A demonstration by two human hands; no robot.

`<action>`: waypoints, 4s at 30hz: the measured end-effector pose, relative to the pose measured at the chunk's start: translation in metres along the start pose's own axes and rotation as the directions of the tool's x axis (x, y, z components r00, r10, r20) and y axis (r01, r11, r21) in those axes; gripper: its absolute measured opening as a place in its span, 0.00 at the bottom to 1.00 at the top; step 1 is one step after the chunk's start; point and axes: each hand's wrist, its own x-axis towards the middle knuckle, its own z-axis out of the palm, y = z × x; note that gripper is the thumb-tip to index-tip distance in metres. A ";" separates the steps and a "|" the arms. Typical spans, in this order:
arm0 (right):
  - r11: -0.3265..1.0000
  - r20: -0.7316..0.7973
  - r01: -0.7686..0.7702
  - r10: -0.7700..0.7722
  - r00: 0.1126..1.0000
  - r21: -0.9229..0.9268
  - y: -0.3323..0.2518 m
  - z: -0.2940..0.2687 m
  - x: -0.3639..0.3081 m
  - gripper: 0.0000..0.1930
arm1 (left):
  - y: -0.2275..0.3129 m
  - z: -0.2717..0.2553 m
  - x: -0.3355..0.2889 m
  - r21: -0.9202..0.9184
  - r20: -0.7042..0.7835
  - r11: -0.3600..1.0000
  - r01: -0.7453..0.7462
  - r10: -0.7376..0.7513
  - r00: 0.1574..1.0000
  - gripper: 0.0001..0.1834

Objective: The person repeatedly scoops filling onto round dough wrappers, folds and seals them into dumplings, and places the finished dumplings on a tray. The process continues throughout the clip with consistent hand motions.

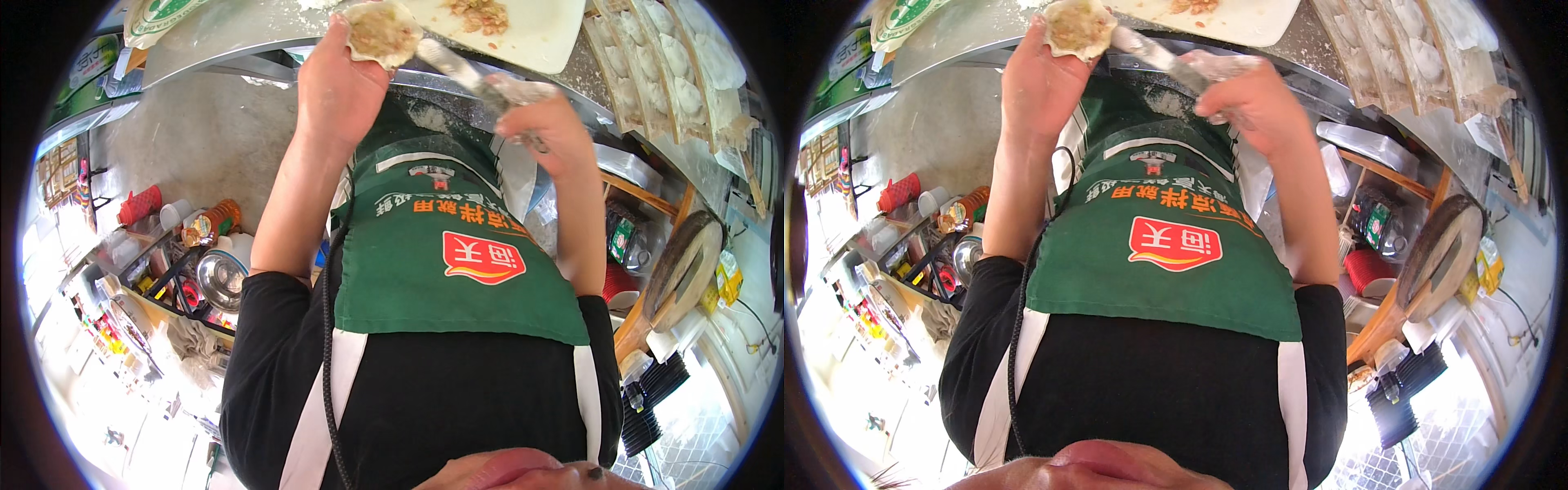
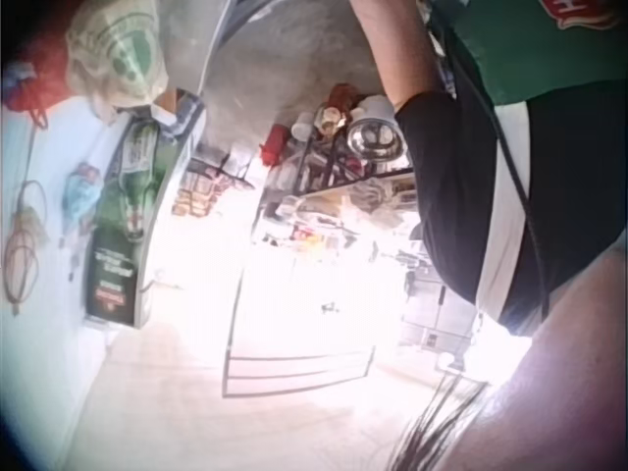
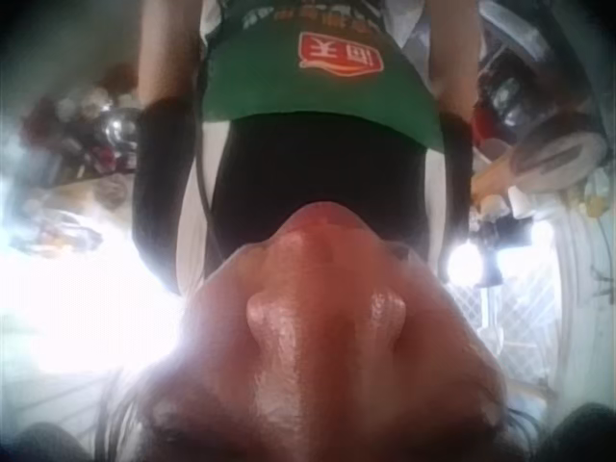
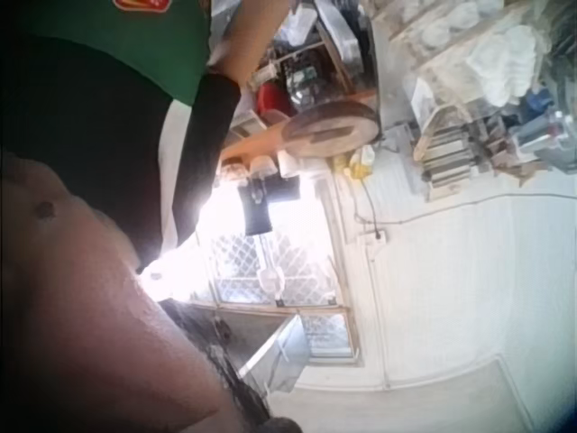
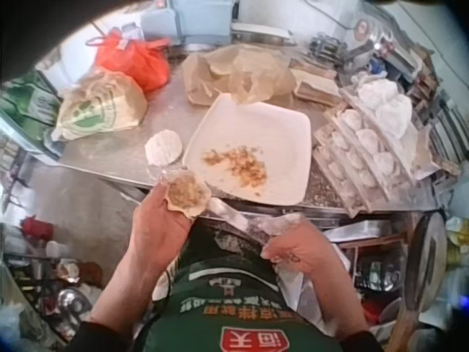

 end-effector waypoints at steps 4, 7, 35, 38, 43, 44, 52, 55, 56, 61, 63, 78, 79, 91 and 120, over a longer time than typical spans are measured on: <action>0.174 0.144 0.290 -0.570 0.809 -0.941 -0.017 -0.027 -0.002 0.24 | 0.004 0.014 0.002 0.067 0.017 0.997 0.031 -0.032 0.999 0.22; -0.365 0.161 -0.072 -0.570 0.806 -0.928 -0.017 -0.009 0.007 0.22 | 0.000 0.029 0.000 0.129 0.067 0.985 0.111 -0.120 0.990 0.23; 0.919 -0.240 0.361 -0.391 0.889 -0.159 -0.036 0.022 -0.001 0.30 | -0.022 0.044 -0.022 0.705 0.280 0.702 0.102 -0.407 0.869 0.25; 0.920 -0.257 0.351 -0.387 0.886 -0.176 -0.037 0.028 -0.004 0.26 | -0.021 0.046 -0.023 0.704 0.272 0.706 0.083 -0.376 0.886 0.24; 0.925 -0.145 0.281 -0.324 0.935 -0.257 -0.036 0.010 -0.001 0.17 | -0.017 0.060 -0.029 0.667 0.274 0.743 0.053 -0.311 0.910 0.20; 0.927 -0.141 0.282 -0.322 0.936 -0.246 -0.035 0.010 -0.001 0.15 | -0.014 0.061 -0.028 0.503 0.345 0.851 0.151 -0.358 0.868 0.20; 0.806 -0.246 0.400 -0.320 0.915 0.437 -0.027 0.031 0.004 0.13 | -0.020 0.050 -0.018 0.718 0.367 0.696 -0.015 -0.359 0.858 0.26; 0.828 -0.235 0.458 -0.398 0.887 0.323 -0.019 0.030 0.005 0.13 | -0.028 0.055 -0.021 0.789 0.346 0.596 -0.147 -0.234 0.908 0.25; 0.847 -0.246 0.489 -0.438 0.864 0.209 -0.019 0.028 0.003 0.13 | -0.032 0.054 -0.021 0.789 0.366 0.582 -0.199 -0.185 0.912 0.24; 0.868 -0.273 0.496 -0.472 0.838 0.023 -0.022 0.033 -0.010 0.16 | -0.031 0.048 -0.021 0.864 0.441 0.302 -0.402 -0.071 0.895 0.24; 0.853 -0.268 0.520 -0.494 0.827 0.033 -0.013 0.026 -0.003 0.15 | -0.032 0.046 -0.021 0.840 0.384 0.433 -0.327 -0.050 0.922 0.24; 0.769 -0.255 0.620 -0.575 0.777 0.153 -0.009 0.026 -0.009 0.13 | -0.043 0.045 -0.020 0.616 0.401 0.748 -0.248 -0.027 0.916 0.17; 0.756 -0.273 0.650 -0.611 0.743 0.079 -0.008 0.026 -0.011 0.13 | -0.040 0.044 -0.019 0.627 0.414 0.736 -0.255 -0.038 0.910 0.16; 0.884 -0.283 0.415 -0.350 0.893 0.214 -0.032 0.032 -0.016 0.31 | -0.042 0.052 -0.029 0.764 0.248 0.615 -0.195 -0.001 0.969 0.24; 0.801 -0.188 0.598 -0.592 0.784 -0.026 -0.019 0.022 0.016 0.23 | -0.017 0.083 -0.023 0.633 0.492 0.608 -0.479 0.162 0.855 0.20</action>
